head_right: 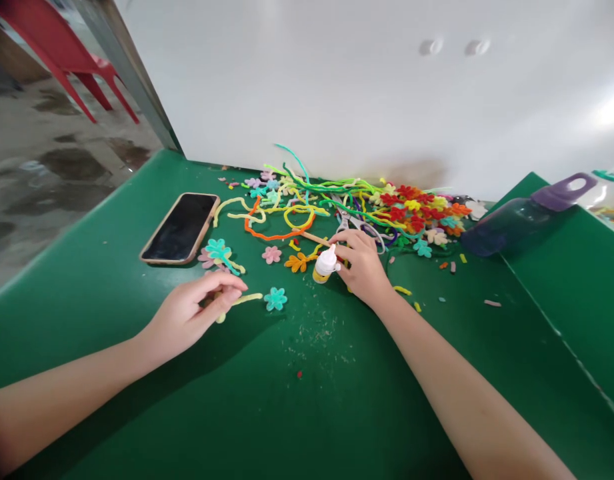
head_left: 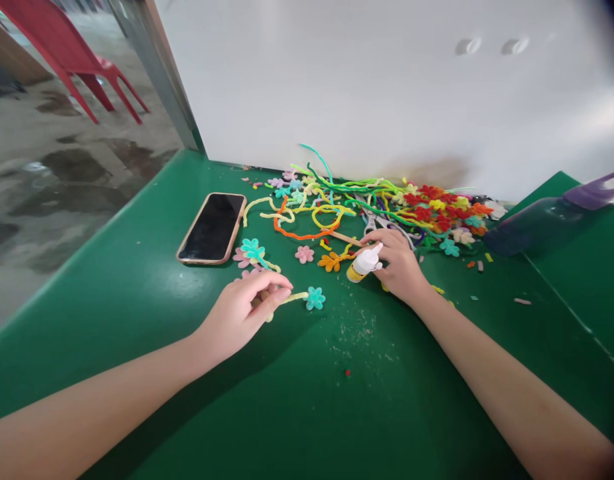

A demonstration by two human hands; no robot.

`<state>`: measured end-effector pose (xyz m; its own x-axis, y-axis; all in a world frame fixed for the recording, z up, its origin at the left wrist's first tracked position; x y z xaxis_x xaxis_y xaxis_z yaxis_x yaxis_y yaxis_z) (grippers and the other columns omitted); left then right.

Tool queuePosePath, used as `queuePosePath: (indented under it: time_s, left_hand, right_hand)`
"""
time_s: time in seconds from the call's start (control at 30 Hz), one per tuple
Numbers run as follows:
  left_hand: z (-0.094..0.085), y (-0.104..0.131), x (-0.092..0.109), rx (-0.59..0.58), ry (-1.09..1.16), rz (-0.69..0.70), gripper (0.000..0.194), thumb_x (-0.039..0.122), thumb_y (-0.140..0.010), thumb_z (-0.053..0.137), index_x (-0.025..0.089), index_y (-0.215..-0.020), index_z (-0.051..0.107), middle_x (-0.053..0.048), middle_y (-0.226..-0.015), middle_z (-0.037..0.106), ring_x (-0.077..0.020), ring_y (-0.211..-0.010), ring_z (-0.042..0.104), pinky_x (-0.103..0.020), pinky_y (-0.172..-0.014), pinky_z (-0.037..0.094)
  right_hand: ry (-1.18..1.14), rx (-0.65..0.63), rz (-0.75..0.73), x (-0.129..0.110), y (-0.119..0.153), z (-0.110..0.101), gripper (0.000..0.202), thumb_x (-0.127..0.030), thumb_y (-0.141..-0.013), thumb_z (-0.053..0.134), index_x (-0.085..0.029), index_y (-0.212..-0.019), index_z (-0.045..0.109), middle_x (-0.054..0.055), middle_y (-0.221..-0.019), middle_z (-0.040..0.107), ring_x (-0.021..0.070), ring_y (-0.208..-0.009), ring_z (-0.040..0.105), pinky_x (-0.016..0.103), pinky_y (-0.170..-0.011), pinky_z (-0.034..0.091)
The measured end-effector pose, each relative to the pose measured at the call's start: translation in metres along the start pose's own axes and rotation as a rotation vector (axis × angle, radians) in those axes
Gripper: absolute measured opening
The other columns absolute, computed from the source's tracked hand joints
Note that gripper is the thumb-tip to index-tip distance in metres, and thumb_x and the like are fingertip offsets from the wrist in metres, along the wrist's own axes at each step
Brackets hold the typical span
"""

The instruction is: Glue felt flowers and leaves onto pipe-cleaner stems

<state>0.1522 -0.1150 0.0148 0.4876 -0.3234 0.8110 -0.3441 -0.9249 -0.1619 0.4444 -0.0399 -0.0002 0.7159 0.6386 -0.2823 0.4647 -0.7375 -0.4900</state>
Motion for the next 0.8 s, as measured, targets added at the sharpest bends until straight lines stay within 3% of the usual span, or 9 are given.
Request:
queuePosePath:
  time_s: [0.1, 0.23, 0.47, 0.8]
  left_hand:
    - [0.0006, -0.0005, -0.0006, 0.002, 0.02, 0.003, 0.018, 0.033, -0.092, 0.05, 0.019, -0.09, 0.061, 0.003, -0.065, 0.06, -0.0072, -0.048, 0.057, -0.016, -0.047, 0.047]
    - [0.0012, -0.0015, -0.0009, -0.018, 0.005, 0.015, 0.018, 0.033, -0.092, 0.05, 0.019, -0.089, 0.061, 0.002, -0.068, 0.063, -0.0074, -0.048, 0.059, -0.017, -0.048, 0.048]
    - [0.0022, -0.0023, 0.0003, -0.019, -0.032, 0.034, 0.017, 0.031, -0.091, 0.051, 0.019, -0.088, 0.062, 0.003, -0.068, 0.063, -0.0073, -0.048, 0.059, -0.017, -0.05, 0.047]
    - [0.0026, -0.0018, 0.0011, -0.026, -0.025, 0.044, 0.017, 0.03, -0.092, 0.05, 0.019, -0.087, 0.061, 0.004, -0.063, 0.06, -0.0063, -0.046, 0.056, -0.016, -0.046, 0.045]
  right_hand:
    - [0.028, -0.06, -0.011, 0.001, 0.0031, 0.0049, 0.018, -0.015, -0.079, 0.06, -0.026, -0.09, 0.069, 0.006, -0.112, 0.063, 0.0279, -0.11, 0.055, 0.05, -0.093, 0.039]
    - [0.05, -0.05, 0.005, 0.0019, 0.0051, 0.0085, 0.027, -0.014, -0.077, 0.06, -0.027, -0.099, 0.068, 0.006, -0.114, 0.063, 0.0283, -0.11, 0.054, 0.05, -0.092, 0.04]
    - [0.035, 0.001, 0.003, -0.0014, 0.0033, 0.0061, 0.016, -0.014, -0.08, 0.058, -0.023, -0.087, 0.068, 0.007, -0.108, 0.065, 0.0272, -0.106, 0.057, 0.048, -0.09, 0.042]
    - [-0.003, 0.017, -0.018, -0.0012, 0.0015, 0.0091, 0.018, -0.014, -0.08, 0.058, -0.025, -0.089, 0.069, 0.006, -0.109, 0.066, 0.0263, -0.107, 0.057, 0.048, -0.093, 0.041]
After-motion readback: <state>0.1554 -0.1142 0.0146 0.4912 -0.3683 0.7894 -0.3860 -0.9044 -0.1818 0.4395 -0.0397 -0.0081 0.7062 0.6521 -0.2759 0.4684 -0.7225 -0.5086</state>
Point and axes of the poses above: each hand's wrist, its own y-axis away from the middle knuckle, its own z-axis out of the palm, x = y × z, the point moved 2 cm from there along -y, towards the middle knuckle
